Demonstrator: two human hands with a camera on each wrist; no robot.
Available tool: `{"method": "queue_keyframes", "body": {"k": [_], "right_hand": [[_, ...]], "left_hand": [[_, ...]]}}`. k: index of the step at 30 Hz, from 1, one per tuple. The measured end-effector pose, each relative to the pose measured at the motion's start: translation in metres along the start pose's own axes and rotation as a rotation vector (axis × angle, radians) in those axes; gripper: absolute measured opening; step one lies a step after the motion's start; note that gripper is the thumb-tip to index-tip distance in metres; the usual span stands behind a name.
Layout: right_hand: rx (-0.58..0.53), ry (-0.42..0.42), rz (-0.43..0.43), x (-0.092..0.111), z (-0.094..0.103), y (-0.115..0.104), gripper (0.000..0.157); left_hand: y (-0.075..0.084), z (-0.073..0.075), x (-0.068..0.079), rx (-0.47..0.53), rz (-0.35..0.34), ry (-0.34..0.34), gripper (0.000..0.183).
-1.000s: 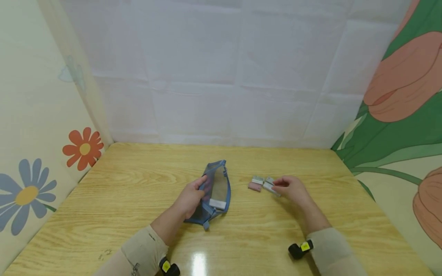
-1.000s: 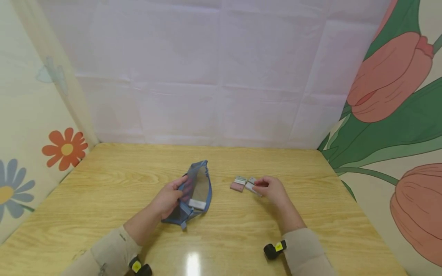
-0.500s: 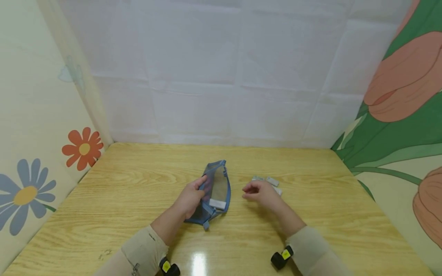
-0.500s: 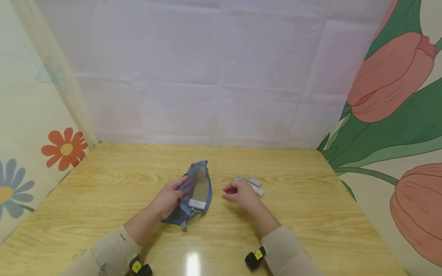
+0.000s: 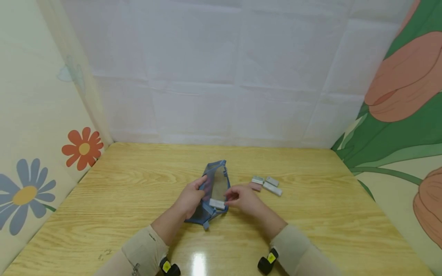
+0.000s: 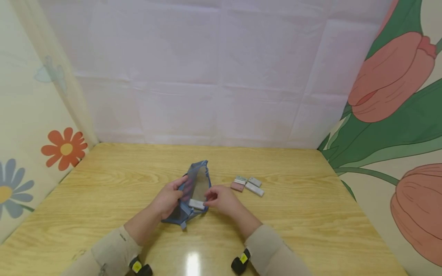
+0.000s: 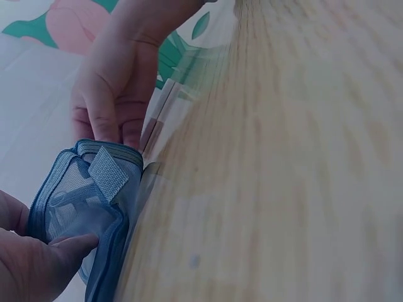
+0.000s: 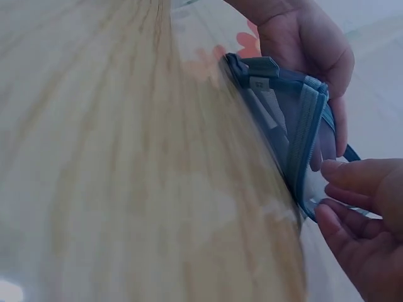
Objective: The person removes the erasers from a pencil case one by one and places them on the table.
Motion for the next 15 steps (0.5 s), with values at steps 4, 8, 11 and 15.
{"method": "queue_keyframes", "body": {"k": [4, 8, 11, 15], "right_hand": [[0.003, -0.018, -0.013, -0.0008, -0.0052, 0.0017, 0.023], [0.047, -0.027, -0.026, -0.0017, -0.0070, 0.0005, 0.024], [0.117, -0.035, -0.020, -0.0027, -0.0079, -0.0019, 0.023], [0.190, -0.026, 0.018, -0.0030, -0.0092, -0.0047, 0.019]], "left_hand": [[-0.0012, 0.0003, -0.0009, 0.004, -0.003, -0.003, 0.068], [-0.0013, 0.0001, -0.0007, 0.001, -0.003, -0.005, 0.068], [-0.0018, 0.0002, -0.0006, 0.003, 0.004, -0.001, 0.068], [-0.0026, 0.0004, -0.0007, 0.005, 0.008, 0.002, 0.068]]}}
Point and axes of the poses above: each hand's wrist, its own x-axis away from the middle knuckle, its own z-axis out of the back of the hand, y = z × x, the point moved 5 cm from there along -x, towards the middle knuckle, and after that the axes turned 7 degrees about -y, right-handed, at the moved point
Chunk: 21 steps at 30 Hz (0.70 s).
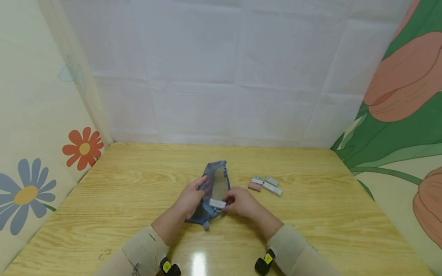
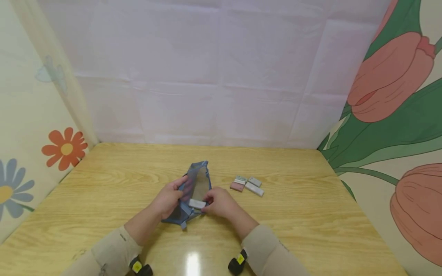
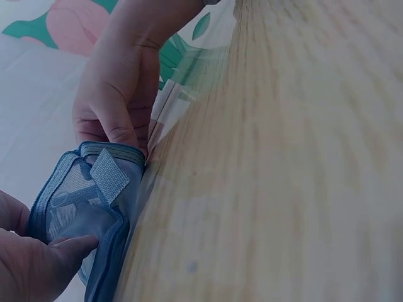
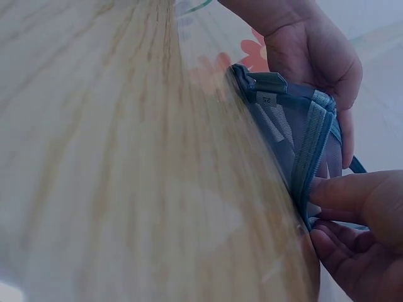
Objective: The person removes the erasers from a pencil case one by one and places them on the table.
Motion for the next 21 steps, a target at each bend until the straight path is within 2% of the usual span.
{"method": "queue_keyframes", "body": {"k": [4, 9, 13, 21], "right_hand": [[-0.001, 0.026, 0.015, 0.000, 0.000, 0.000, 0.015], [-0.086, 0.038, -0.028, 0.001, 0.000, 0.004, 0.014], [-0.094, 0.040, -0.042, 0.003, 0.002, 0.005, 0.014], [-0.142, 0.067, -0.051, 0.009, 0.013, 0.007, 0.013]], "left_hand": [[0.000, 0.000, -0.001, -0.001, -0.007, -0.002, 0.068], [0.001, -0.001, 0.000, 0.004, -0.017, -0.012, 0.068], [0.002, -0.001, 0.001, 0.005, -0.015, -0.015, 0.067], [0.002, 0.000, 0.001, -0.004, -0.020, -0.011, 0.064]]}}
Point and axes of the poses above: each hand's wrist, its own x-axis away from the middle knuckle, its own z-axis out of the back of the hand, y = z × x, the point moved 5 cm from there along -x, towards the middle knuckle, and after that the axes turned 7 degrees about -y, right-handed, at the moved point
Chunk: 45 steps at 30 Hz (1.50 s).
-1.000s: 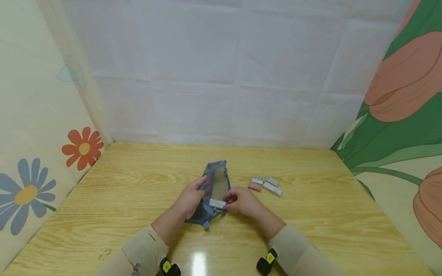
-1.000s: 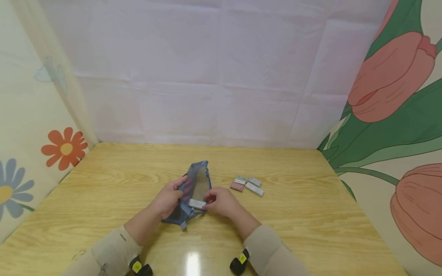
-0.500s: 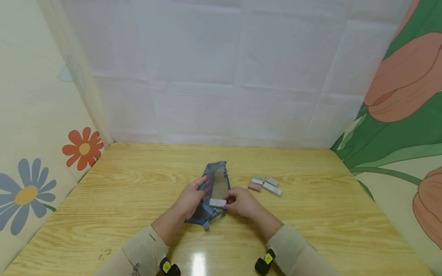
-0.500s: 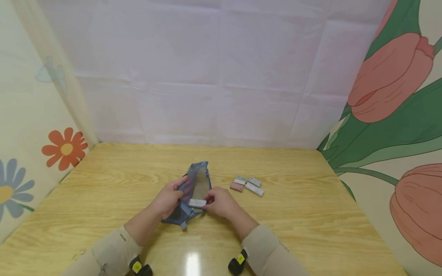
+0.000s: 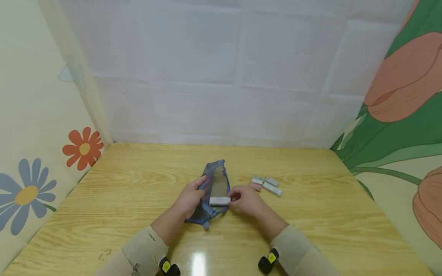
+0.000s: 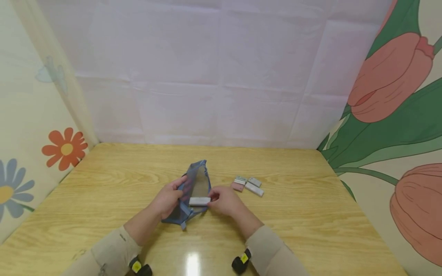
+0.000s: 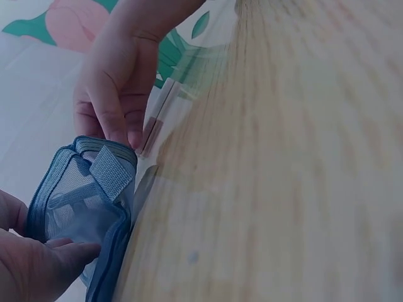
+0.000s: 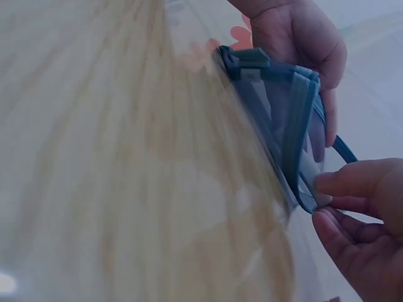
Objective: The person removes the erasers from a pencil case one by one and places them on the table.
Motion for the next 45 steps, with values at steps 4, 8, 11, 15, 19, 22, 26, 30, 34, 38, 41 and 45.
{"method": "queue_keyframes", "body": {"k": [4, 8, 11, 15, 19, 22, 26, 30, 34, 38, 41, 45], "right_hand": [[0.003, 0.022, -0.013, 0.003, 0.012, 0.003, 0.013], [0.015, 0.063, -0.075, 0.009, 0.026, 0.005, 0.013], [0.026, 0.106, -0.121, 0.015, 0.037, 0.007, 0.013], [0.045, 0.153, -0.161, 0.024, 0.052, 0.011, 0.013], [0.077, 0.202, -0.190, 0.034, 0.069, 0.015, 0.013], [0.102, 0.234, -0.225, 0.042, 0.082, 0.022, 0.013], [0.115, 0.267, -0.273, 0.051, 0.097, 0.035, 0.015], [0.134, 0.280, -0.314, 0.059, 0.107, 0.044, 0.018], [0.133, 0.279, -0.346, 0.066, 0.112, 0.051, 0.017], [0.130, 0.269, -0.365, 0.070, 0.114, 0.055, 0.015], [0.130, 0.256, -0.361, 0.071, 0.114, 0.058, 0.013], [0.137, 0.239, -0.354, 0.073, 0.112, 0.061, 0.013]], "left_hand": [[-0.002, 0.001, -0.002, -0.008, 0.001, 0.005, 0.065], [-0.001, 0.001, -0.001, -0.006, 0.000, 0.011, 0.064], [-0.001, 0.001, -0.001, -0.006, 0.009, 0.009, 0.064], [-0.001, 0.001, -0.001, -0.010, 0.018, 0.001, 0.065], [-0.002, 0.001, -0.001, -0.015, 0.020, 0.005, 0.066], [-0.002, 0.002, 0.000, -0.018, 0.025, 0.007, 0.066], [-0.001, 0.002, -0.001, -0.021, 0.033, 0.006, 0.066], [-0.001, 0.002, -0.001, -0.024, 0.036, 0.007, 0.066], [-0.001, 0.002, 0.000, -0.028, 0.032, 0.012, 0.066], [0.000, 0.001, 0.001, -0.037, 0.029, 0.011, 0.067], [0.000, 0.002, 0.001, -0.035, 0.033, 0.012, 0.067], [0.000, 0.002, 0.000, -0.030, 0.037, 0.009, 0.066]]}}
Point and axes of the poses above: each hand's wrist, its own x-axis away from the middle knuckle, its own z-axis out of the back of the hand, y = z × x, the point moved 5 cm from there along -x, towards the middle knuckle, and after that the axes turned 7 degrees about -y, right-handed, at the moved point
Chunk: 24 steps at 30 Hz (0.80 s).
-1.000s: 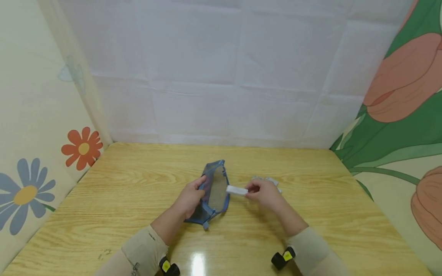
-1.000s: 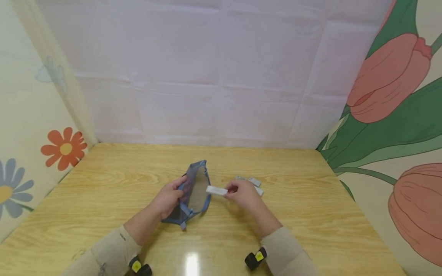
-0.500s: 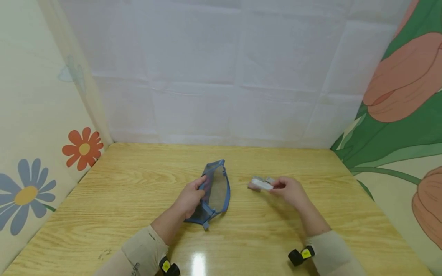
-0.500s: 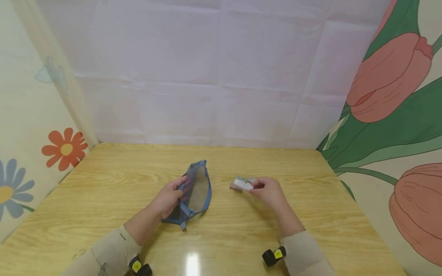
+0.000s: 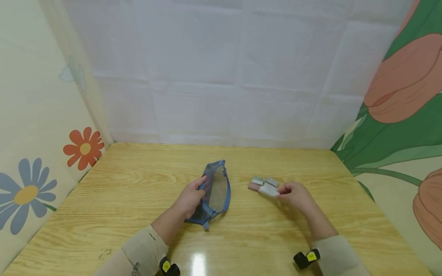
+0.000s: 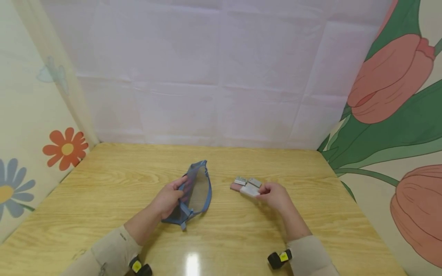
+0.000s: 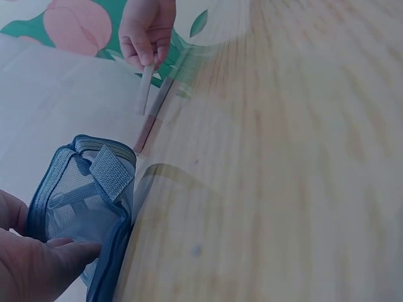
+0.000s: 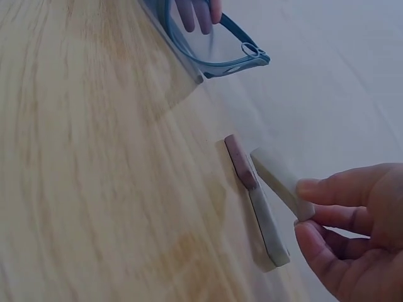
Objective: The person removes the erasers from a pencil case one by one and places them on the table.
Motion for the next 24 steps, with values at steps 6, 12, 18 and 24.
{"method": "queue_keyframes", "body": {"k": [6, 12, 18, 24], "right_hand": [[0.006, -0.004, -0.008, 0.000, -0.002, 0.004, 0.012], [0.014, -0.036, -0.046, 0.002, -0.004, 0.007, 0.014], [0.022, -0.080, -0.102, 0.003, -0.008, 0.012, 0.020], [0.021, -0.071, -0.084, 0.001, -0.010, 0.017, 0.021]], "left_hand": [[-0.001, 0.000, -0.001, -0.001, -0.002, -0.005, 0.065], [-0.001, 0.000, -0.001, 0.005, -0.002, -0.006, 0.064], [0.000, 0.000, -0.001, -0.002, 0.001, -0.008, 0.065], [0.000, 0.000, 0.000, -0.004, 0.001, -0.004, 0.066]]}}
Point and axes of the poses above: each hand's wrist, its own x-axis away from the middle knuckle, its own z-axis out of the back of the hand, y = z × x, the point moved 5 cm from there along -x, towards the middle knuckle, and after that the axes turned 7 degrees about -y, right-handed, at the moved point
